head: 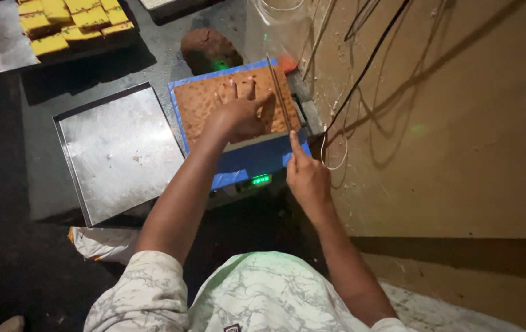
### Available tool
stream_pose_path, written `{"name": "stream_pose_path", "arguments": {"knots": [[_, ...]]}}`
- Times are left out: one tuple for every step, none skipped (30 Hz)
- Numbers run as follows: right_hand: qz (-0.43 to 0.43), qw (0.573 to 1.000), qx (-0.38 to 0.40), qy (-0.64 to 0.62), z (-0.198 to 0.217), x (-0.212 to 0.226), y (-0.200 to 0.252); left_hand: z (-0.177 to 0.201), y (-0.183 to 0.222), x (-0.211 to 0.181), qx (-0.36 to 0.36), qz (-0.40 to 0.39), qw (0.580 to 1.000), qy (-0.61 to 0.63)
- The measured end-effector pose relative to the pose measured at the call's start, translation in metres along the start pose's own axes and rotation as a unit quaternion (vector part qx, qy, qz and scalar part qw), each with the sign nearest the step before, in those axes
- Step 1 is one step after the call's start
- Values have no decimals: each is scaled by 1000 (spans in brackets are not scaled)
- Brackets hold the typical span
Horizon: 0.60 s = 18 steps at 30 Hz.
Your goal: The person trims the edges of several small round cakes using a knife, places the scraps into a metal container, and then weighs a large rectangular piece of cake on a digital scale while continuing to trim its edges with a long knife.
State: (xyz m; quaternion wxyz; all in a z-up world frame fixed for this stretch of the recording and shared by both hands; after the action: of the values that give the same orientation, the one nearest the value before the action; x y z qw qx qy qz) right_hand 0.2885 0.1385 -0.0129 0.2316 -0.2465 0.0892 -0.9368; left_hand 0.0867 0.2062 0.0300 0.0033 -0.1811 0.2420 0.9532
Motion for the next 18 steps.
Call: {"name": "stream_pose_path", "arguments": {"knots": [[2, 1000, 0, 0, -1, 0, -2, 1, -2, 1, -1, 1, 1000, 1], [0, 1000, 0, 0, -2, -1, -1, 0, -3, 1, 1, 2, 1000, 0], [-3, 1000, 0, 0, -3, -1, 0, -1, -4, 2, 3, 4, 1000, 0], [-3, 1000, 0, 1, -3, -3, 0, -2, -5, 2, 3, 3, 1000, 0], [4, 1000, -2, 0, -4, -3, 0, -3, -6, 2, -9, -5, 1000, -10], [12, 1000, -4, -1, -4, -3, 0, -3, -5, 2, -22, -12, 1000, -19], [12, 1000, -4, 0, -4, -3, 2, -3, -5, 3, -22, -13, 1000, -18], [14, 1000, -10, -8, -4, -3, 2, -1, -4, 3, -15, -8, 1000, -18], [17, 1000, -15, -15, -3, -3, 1, 0, -3, 4, -8, -3, 1000, -18], [18, 1000, -16, -14, -2, -3, 0, 0, 1, 6, -9, -3, 1000, -18], [11, 1000, -11, -10, -1, -3, -3, 0, 7, 10, -29, 6, 999, -12], [4, 1000, -5, -6, 0, -4, -4, 0, 10, 12, -46, 16, 999, -7], [4, 1000, -5, -6, 2, -3, -5, 1, 9, 12, -46, 15, 999, -7], [5, 1000, -5, -15, 5, -2, -4, 0, 9, 13, -41, 12, 999, -9], [6, 1000, -4, -25, 7, 0, -4, 0, 7, 14, -35, 9, 999, -11], [5, 1000, -1, -25, 8, 2, -4, -1, 5, 15, -33, 10, 999, -10], [7, 1000, -2, -30, 9, 5, -3, -1, 3, 15, -41, 6, 999, -11], [11, 999, -2, -34, 10, 9, -4, -2, 3, 16, -50, 2, 999, -10]]}}
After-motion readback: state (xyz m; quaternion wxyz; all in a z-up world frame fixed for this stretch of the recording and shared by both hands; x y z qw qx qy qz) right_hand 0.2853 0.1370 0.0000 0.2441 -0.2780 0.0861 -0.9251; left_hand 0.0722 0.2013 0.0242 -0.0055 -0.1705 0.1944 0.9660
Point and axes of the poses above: each hand's wrist, its own y-axis away from the middle knuckle, its own z-axis out of the back of the hand, x = y × z, the point moved 4 cm from there along -y, towards the middle knuckle, and after that the axes turned 8 degrees about x, right-handed, at the moved point
